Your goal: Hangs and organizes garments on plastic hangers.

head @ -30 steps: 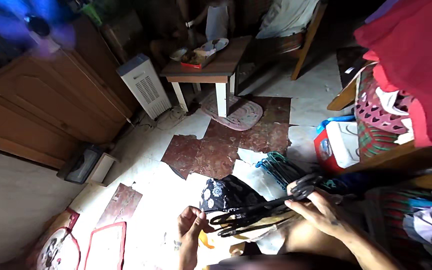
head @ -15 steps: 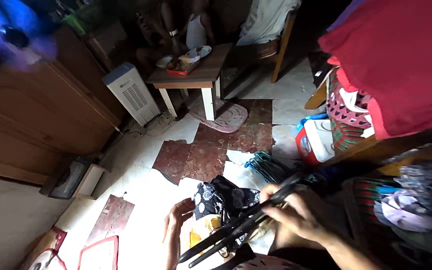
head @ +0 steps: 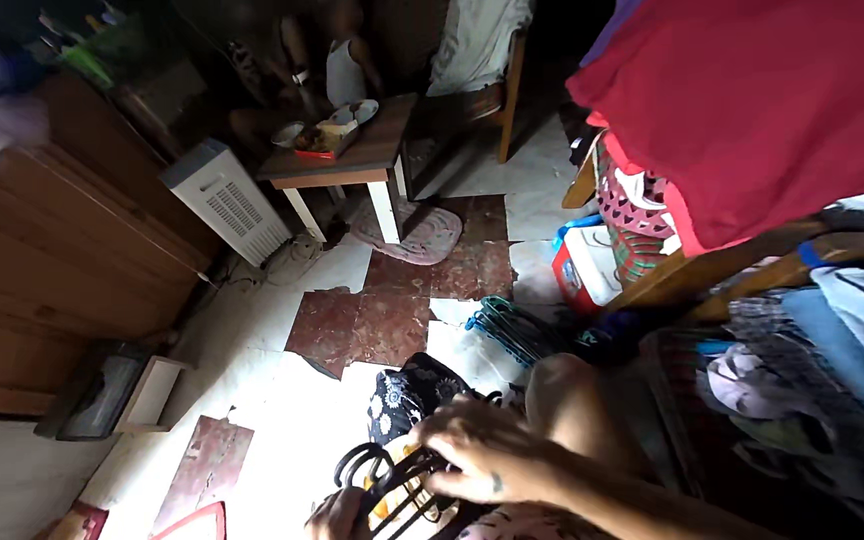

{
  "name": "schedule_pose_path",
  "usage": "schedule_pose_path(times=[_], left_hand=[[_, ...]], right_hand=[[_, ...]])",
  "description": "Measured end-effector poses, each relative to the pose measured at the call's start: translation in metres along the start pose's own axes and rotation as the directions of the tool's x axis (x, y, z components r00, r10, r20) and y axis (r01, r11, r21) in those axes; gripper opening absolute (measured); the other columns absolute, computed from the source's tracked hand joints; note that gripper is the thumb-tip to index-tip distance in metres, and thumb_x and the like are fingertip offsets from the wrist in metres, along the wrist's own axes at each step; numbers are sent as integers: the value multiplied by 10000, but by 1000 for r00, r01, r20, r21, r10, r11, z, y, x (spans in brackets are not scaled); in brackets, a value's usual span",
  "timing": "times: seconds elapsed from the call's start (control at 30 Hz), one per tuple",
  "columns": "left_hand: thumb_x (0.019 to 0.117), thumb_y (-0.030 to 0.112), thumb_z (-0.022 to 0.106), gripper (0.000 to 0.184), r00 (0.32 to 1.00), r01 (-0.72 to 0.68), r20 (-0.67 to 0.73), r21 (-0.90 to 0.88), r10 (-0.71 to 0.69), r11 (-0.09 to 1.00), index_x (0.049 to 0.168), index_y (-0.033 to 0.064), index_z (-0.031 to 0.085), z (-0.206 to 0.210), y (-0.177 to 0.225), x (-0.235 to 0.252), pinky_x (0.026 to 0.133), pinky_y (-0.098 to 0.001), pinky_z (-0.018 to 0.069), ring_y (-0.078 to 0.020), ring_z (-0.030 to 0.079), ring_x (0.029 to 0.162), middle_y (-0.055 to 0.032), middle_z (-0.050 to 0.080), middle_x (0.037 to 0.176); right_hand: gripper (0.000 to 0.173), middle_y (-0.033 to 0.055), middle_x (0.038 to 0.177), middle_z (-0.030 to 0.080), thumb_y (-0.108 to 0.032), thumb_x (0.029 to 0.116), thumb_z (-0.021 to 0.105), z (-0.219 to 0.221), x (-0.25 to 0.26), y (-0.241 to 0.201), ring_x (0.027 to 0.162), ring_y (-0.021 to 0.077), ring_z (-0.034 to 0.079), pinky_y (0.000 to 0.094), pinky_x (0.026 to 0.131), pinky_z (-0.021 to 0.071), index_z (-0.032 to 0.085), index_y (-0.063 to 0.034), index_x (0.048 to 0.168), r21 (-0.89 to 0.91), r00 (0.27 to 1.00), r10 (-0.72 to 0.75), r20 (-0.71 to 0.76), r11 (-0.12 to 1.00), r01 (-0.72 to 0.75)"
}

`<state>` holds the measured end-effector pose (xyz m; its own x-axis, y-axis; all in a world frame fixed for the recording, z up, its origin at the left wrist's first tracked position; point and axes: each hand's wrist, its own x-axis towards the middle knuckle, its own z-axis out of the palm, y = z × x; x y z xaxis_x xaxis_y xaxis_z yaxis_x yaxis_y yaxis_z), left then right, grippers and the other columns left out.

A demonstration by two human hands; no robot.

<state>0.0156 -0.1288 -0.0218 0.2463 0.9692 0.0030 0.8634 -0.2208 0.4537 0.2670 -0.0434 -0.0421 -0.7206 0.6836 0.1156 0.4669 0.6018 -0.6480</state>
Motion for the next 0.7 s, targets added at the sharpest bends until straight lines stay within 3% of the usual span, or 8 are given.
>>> schedule_pose_path(times=[0.07, 0.13, 0.2, 0.27, 0.37, 0.47, 0.57, 0.7], left_hand=[[876, 40, 616, 146, 998, 62, -25, -13, -62, 998, 939, -35, 725, -4, -10, -12, 618, -460, 575, -269, 696, 650, -147, 706, 760], [894, 84, 648, 144, 990, 123, -59, -53, -127, 991, 929, -31, 728, -6, -19, -21, 586, -397, 557, -212, 664, 604, -127, 692, 717], [883, 164, 719, 206, 977, 178, -89, -138, -192, 974, 899, -41, 710, -5, -24, -28, 569, -343, 517, -151, 608, 570, -99, 658, 672], [873, 258, 760, 330, 965, 209, -101, -256, -241, 944, 928, -58, 684, 0, -29, -32, 602, -306, 516, -89, 590, 595, -65, 649, 688], [871, 450, 740, 524, 963, 147, -149, -407, -224, 902, 975, -57, 659, 14, -33, -32, 631, -172, 510, 47, 566, 637, 21, 634, 721], [831, 275, 790, 342, 955, 202, -143, -333, -261, 921, 929, -39, 693, 15, -19, -22, 610, -214, 508, -15, 584, 625, -26, 660, 731], [884, 182, 762, 213, 929, 333, -105, -187, -356, 924, 939, -20, 718, 12, -5, -15, 610, -328, 519, -122, 609, 603, -80, 666, 705], [911, 198, 722, 218, 915, 353, -172, -100, -366, 930, 913, -20, 721, 22, -13, -15, 544, -390, 497, -178, 594, 530, -88, 633, 621]], right_hand=[[396, 167, 1108, 734, -336, 931, 710, -13, -10, 28, 1069, 388, 675, 629, 951, 460, 698, -68, 1222, -11, 992, 120, 37, 993, -120], [422, 189, 1172, 699, -321, 907, 733, -9, -23, 58, 1128, 400, 644, 623, 947, 478, 685, -51, 1227, 12, 970, 199, -139, 980, -199], [402, 184, 1105, 707, -351, 908, 722, 0, -34, 76, 1063, 369, 668, 571, 905, 524, 702, -22, 1139, 95, 915, 275, -297, 961, -258], [400, 168, 964, 711, -389, 924, 699, 9, -40, 77, 912, 318, 693, 515, 822, 556, 713, -1, 1019, 224, 870, 394, -297, 914, -337], [385, 200, 1074, 713, -315, 937, 686, 30, -40, 71, 1008, 349, 690, 541, 909, 544, 705, 19, 1127, 292, 845, 470, -256, 871, -396], [200, 196, 1010, 743, -120, 895, 673, 44, -36, 61, 959, 373, 720, 580, 853, 552, 750, 22, 1014, 170, 838, 403, -367, 915, -366], [194, 146, 868, 754, -178, 887, 664, 48, -37, 58, 812, 340, 741, 557, 735, 568, 768, -20, 930, -22, 820, 254, -513, 951, -309], [219, 108, 779, 737, -204, 950, 620, 35, -48, 67, 707, 273, 728, 480, 698, 577, 755, -34, 932, -3, 808, 220, -547, 964, -265]])
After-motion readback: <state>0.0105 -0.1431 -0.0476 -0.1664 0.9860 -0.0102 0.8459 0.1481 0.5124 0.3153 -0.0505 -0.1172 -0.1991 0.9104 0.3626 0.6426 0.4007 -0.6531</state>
